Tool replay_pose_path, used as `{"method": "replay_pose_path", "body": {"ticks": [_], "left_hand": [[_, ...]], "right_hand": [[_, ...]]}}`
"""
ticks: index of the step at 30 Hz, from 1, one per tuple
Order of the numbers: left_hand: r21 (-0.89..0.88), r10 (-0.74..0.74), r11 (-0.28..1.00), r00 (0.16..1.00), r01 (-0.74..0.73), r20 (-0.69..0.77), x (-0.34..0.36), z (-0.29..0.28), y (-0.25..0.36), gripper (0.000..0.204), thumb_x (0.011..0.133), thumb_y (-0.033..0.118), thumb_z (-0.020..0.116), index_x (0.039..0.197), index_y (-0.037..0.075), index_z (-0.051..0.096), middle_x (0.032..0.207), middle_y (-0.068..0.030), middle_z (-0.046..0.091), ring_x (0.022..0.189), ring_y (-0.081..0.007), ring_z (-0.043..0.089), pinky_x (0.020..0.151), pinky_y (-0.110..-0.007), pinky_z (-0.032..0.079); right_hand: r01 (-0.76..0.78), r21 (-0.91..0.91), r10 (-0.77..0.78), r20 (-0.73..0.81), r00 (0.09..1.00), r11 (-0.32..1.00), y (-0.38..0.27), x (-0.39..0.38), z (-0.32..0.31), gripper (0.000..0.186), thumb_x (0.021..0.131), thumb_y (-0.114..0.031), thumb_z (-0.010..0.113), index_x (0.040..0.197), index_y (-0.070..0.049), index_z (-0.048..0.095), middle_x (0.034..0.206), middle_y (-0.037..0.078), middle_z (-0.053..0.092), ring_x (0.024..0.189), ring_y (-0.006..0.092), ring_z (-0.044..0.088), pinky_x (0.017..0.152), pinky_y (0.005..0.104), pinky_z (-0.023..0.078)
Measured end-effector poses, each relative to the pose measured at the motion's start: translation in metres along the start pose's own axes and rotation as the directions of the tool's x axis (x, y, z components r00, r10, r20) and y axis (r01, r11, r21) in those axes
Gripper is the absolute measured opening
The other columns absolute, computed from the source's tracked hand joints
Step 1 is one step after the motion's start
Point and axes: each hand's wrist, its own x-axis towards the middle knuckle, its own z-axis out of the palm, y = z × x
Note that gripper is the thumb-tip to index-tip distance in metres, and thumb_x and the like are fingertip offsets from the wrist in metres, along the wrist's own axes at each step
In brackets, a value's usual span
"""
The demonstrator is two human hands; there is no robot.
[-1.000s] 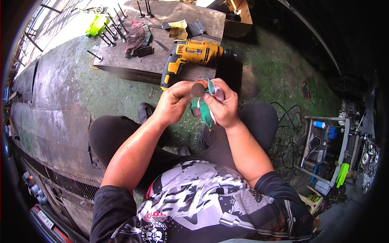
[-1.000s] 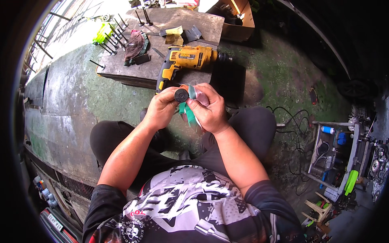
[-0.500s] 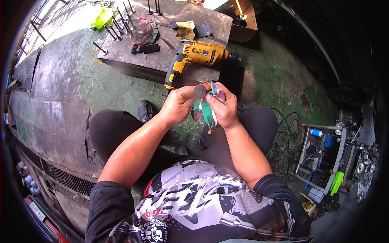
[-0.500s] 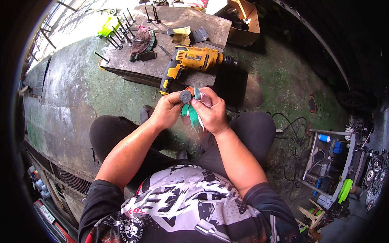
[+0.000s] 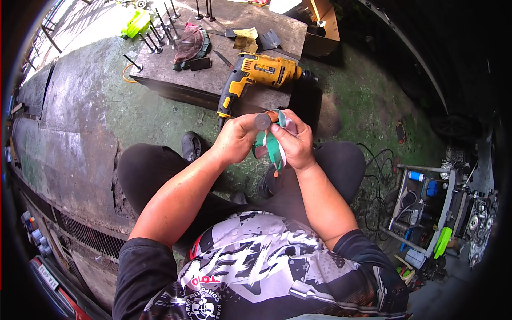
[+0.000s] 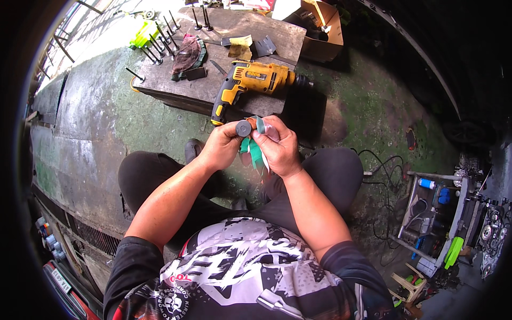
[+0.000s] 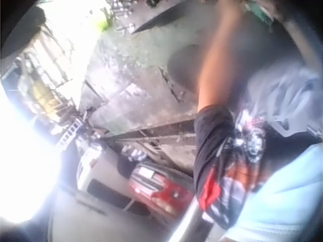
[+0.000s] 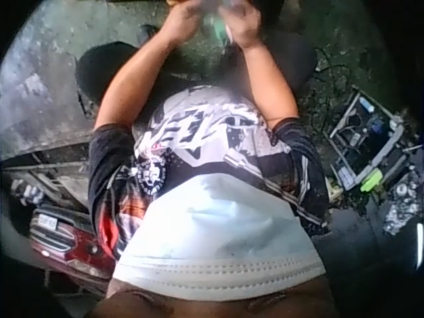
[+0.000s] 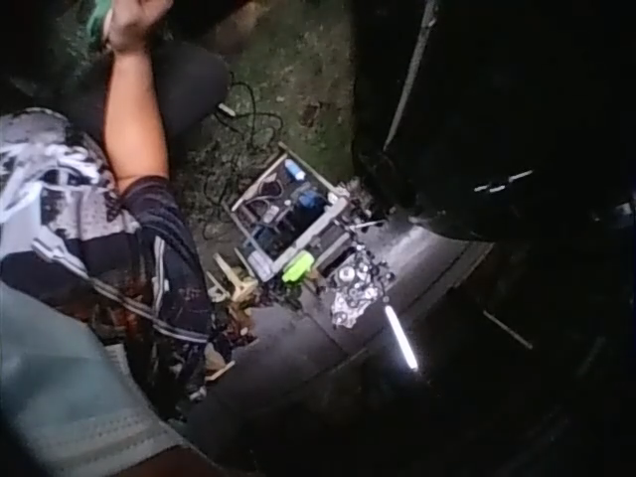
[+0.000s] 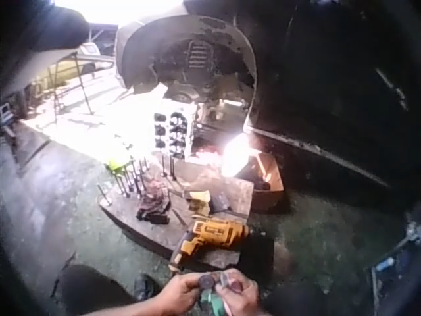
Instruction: Grinding and polishing a small circular metal part using a power drill with a grinding attachment.
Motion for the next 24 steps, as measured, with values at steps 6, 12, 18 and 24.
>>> {"method": "replay_pose_path", "body": {"ticks": [6, 12, 18, 24], "left_hand": [[-0.047, 0.021, 0.999, 1.0, -0.021, 0.0, 0.001, 0.0022, -0.0062, 0.028, 0.102, 0.01, 0.055, 0.128, 0.007, 0.066, 0.117, -0.0088, 0.071, 0.108, -0.0162, 0.064, 0.097, -0.033, 0.05], [-0.065, -0.024, 0.998, 0.999, 0.026, 0.033, 0.0009, 0.0005, -0.0063, 0.028, 0.102, 0.01, 0.056, 0.128, 0.007, 0.066, 0.116, -0.0085, 0.071, 0.108, -0.0169, 0.064, 0.097, -0.033, 0.05], [-0.059, 0.046, 0.997, 0.998, -0.044, 0.031, 0.0023, -0.0009, -0.0044, 0.027, 0.101, 0.01, 0.056, 0.125, 0.007, 0.068, 0.109, -0.0081, 0.071, 0.103, -0.0169, 0.065, 0.094, -0.033, 0.051], [-0.015, 0.044, 0.999, 0.998, -0.044, 0.037, 0.0025, -0.0027, 0.0007, 0.026, 0.099, 0.012, 0.058, 0.123, 0.008, 0.069, 0.104, -0.0079, 0.071, 0.099, -0.0176, 0.067, 0.092, -0.033, 0.051]], "right_hand": [[-0.003, -0.014, 0.003, 0.01, 1.0, 1.0, 0.0001, -0.0002, -0.0017, 0.013, 0.092, -0.001, 0.066, 0.105, -0.002, 0.067, 0.097, 0.0, 0.062, 0.09, 0.0084, 0.057, 0.081, 0.0244, 0.046], [-0.032, -0.049, 0.033, 0.011, 0.999, 0.998, 0.0024, -0.0011, -0.0036, 0.013, 0.09, 0.0, 0.067, 0.103, -0.001, 0.067, 0.097, 0.001, 0.062, 0.091, 0.0093, 0.058, 0.082, 0.0248, 0.046], [-0.031, -0.061, 0.032, 0.009, 0.999, 0.998, 0.0036, -0.002, -0.0024, 0.014, 0.09, 0.002, 0.066, 0.103, -0.001, 0.067, 0.1, 0.003, 0.062, 0.093, 0.0106, 0.059, 0.083, 0.0252, 0.047], [-0.034, -0.033, 0.035, 0.032, 0.999, 0.999, 0.0059, -0.002, -0.0056, 0.015, 0.09, 0.003, 0.065, 0.105, 0.0, 0.067, 0.101, 0.004, 0.062, 0.092, 0.0122, 0.06, 0.084, 0.0258, 0.047]]}}
